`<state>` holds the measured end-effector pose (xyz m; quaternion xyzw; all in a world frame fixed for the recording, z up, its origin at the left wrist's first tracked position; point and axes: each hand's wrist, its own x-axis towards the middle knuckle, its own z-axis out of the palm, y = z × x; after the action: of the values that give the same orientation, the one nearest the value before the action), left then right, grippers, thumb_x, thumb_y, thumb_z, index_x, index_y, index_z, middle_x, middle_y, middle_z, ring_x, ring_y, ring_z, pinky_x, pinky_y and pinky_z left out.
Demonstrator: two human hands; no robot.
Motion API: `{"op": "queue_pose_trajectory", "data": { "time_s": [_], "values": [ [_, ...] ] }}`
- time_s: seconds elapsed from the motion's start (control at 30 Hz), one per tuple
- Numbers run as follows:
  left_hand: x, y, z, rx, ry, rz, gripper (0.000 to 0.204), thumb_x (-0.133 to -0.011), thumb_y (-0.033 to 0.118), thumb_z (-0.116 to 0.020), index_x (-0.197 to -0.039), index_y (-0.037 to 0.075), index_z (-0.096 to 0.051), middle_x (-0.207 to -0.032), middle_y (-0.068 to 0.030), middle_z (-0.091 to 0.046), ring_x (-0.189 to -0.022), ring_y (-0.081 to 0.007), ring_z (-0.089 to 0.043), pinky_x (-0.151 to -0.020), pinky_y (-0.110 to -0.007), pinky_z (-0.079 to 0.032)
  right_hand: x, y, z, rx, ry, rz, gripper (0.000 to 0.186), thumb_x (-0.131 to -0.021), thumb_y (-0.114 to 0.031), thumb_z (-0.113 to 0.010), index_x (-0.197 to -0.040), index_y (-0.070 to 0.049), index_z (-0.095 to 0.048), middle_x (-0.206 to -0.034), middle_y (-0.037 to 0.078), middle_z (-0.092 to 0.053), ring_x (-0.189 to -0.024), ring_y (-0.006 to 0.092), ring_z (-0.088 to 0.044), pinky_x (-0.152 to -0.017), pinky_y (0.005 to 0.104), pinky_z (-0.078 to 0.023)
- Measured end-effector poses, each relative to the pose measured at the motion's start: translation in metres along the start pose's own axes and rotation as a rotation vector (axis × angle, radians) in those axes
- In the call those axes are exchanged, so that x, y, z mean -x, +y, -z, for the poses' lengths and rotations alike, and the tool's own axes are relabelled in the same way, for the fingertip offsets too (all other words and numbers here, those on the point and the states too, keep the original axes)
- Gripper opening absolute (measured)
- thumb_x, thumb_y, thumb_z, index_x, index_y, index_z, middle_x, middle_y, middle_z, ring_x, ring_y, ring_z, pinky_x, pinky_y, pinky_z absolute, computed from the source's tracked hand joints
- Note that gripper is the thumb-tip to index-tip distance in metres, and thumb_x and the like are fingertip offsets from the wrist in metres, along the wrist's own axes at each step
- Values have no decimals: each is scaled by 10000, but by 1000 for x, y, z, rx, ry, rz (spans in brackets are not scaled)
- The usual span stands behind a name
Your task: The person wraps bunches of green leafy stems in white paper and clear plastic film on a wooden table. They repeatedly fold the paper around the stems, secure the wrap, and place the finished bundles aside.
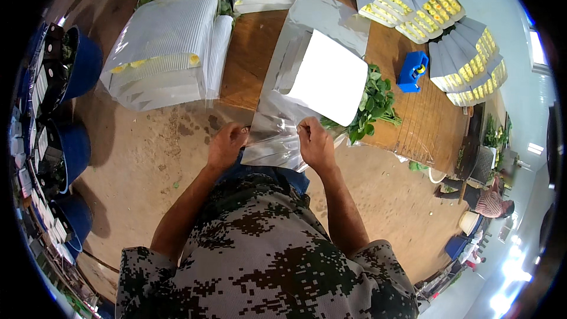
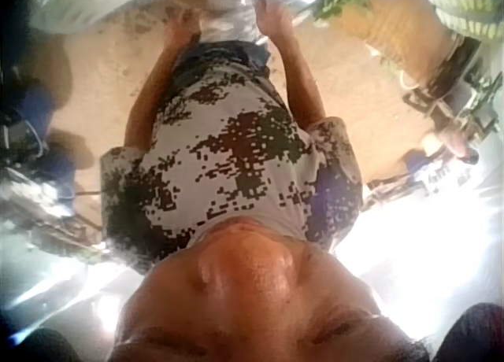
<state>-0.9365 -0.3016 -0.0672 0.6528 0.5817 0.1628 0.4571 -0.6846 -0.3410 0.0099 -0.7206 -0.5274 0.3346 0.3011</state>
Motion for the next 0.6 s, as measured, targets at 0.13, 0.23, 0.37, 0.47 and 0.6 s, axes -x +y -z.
{"op": "queue_pose_trajectory", "data": {
  "time_s": [0.13,0.23,0.37,0.47,0.6],
  "values": [
    [-10,74,-6,338,-57,-181,367,-881,249,-674,-1132,-12,-611,-977,-122,-673,-898,-249,-652,-796,-355,-511,-2,-7,-2,86,-11,92,85,-880,-91,-584,-908,-24,-541,-822,199,-616,-783,403,-608,-675,452,-479],
    [-24,85,-11,402,-289,-40,331,-891,229,-665,-1096,-27,-618,-919,-107,-681,-849,-216,-649,-785,-329,-515,-1,-11,-1,94,-57,94,96,-881,-96,-583,-916,-21,-535,-828,196,-613,-791,404,-605,-682,465,-479],
    [-26,90,-15,632,-491,229,232,-931,224,-634,-975,-4,-643,-839,-56,-653,-757,-131,-617,-686,-278,-506,6,-8,-2,39,26,72,189,-857,-120,-631,-985,-19,-536,-916,199,-617,-869,408,-603,-742,472,-482],
    [-17,96,-14,795,-443,340,191,-938,219,-629,-933,28,-636,-819,-35,-632,-737,-124,-605,-667,-271,-502,27,-22,-10,289,165,140,484,-785,-150,-725,-1214,-46,-527,-1130,179,-593,-1058,373,-570,-889,451,-472],
    [-12,97,-10,991,-417,404,153,-938,218,-637,-938,65,-636,-783,-22,-630,-704,-101,-588,-658,-235,-483,60,30,-18,411,385,-5,558,-773,-120,-734,-1288,-69,-524,-1206,158,-583,-1107,341,-560,-933,440,-466]
  ]
}}
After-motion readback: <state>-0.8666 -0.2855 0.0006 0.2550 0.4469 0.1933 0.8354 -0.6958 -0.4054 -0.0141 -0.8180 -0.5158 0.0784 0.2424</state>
